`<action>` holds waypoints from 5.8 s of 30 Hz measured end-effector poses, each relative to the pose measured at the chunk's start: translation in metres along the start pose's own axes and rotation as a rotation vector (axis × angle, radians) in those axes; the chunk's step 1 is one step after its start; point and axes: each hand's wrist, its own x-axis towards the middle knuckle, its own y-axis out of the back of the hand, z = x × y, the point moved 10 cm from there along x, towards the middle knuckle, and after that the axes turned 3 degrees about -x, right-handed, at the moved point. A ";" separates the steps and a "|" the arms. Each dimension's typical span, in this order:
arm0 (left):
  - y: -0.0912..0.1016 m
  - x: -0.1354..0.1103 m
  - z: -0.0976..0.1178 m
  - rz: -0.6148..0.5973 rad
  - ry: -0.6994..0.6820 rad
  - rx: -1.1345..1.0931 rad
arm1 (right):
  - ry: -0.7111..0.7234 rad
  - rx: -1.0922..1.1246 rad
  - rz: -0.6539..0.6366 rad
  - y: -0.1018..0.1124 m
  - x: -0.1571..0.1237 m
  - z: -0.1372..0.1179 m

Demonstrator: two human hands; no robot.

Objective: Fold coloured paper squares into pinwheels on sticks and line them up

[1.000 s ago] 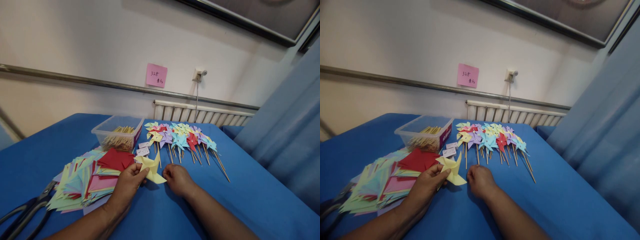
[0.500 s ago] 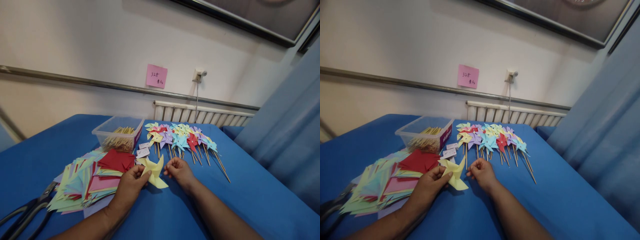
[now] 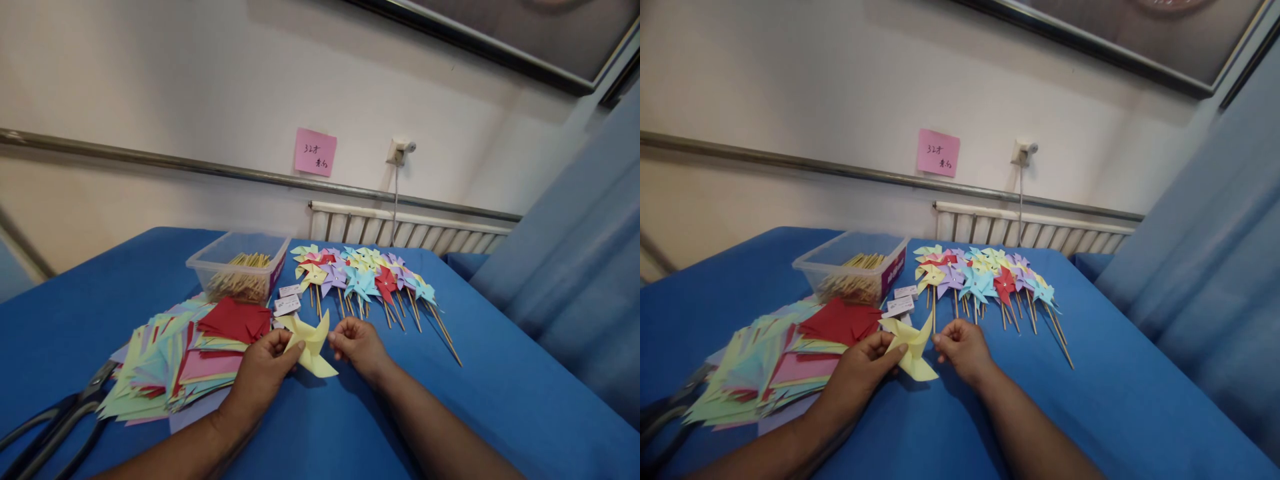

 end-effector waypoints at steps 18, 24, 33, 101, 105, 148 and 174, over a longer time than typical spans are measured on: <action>-0.001 0.000 0.001 -0.009 -0.012 0.001 | 0.099 -0.447 -0.003 -0.004 -0.003 0.006; -0.002 -0.001 0.002 -0.011 -0.006 -0.009 | 0.195 -0.770 -0.072 -0.012 -0.014 -0.011; -0.001 0.004 -0.005 -0.035 -0.006 0.019 | 0.247 -1.083 -0.106 -0.016 -0.020 -0.025; -0.003 0.000 0.003 -0.026 -0.037 0.030 | 0.205 -1.403 -0.038 -0.009 -0.029 -0.038; -0.003 0.001 0.001 -0.031 -0.037 0.034 | 0.187 -1.131 0.084 0.006 -0.040 -0.059; -0.011 -0.009 0.005 -0.072 -0.163 0.201 | 0.234 -0.427 0.092 -0.018 -0.047 -0.040; -0.009 -0.025 0.034 0.027 -0.254 0.331 | 0.485 -0.528 0.162 -0.019 -0.058 -0.067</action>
